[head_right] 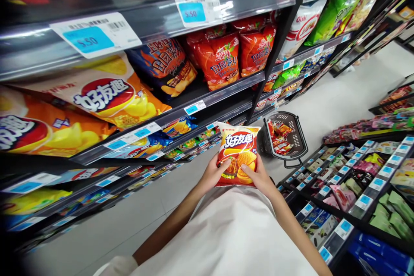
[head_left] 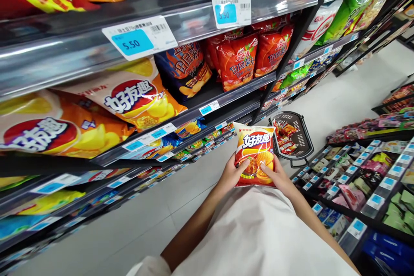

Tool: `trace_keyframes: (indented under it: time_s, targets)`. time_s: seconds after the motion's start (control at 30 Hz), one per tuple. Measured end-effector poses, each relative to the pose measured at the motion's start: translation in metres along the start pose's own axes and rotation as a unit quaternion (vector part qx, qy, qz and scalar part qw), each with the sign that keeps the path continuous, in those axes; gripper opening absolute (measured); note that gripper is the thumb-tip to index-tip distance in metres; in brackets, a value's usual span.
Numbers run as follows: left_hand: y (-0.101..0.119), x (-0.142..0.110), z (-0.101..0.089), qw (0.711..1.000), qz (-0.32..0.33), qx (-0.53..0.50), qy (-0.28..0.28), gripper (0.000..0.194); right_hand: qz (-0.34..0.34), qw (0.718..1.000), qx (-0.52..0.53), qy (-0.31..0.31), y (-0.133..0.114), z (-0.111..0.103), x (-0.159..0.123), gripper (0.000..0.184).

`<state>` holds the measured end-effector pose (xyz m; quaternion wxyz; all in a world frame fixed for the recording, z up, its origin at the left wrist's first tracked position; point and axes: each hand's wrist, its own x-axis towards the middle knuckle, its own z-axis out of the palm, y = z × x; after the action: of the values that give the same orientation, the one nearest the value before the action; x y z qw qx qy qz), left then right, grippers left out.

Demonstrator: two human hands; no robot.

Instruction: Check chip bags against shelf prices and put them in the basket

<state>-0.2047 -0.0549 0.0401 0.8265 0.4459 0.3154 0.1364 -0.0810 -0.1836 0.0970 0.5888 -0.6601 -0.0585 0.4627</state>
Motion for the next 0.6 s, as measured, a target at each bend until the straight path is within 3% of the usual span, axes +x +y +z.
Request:
trace_keyframes:
  time_s: [0.6]
  targets:
    - [-0.0058,-0.0049,0.0083,0.998,-0.033,-0.036,-0.034,0.061,-0.026,0.999,-0.018,0.021,0.0055,-0.0083,-0.0066,0.061]
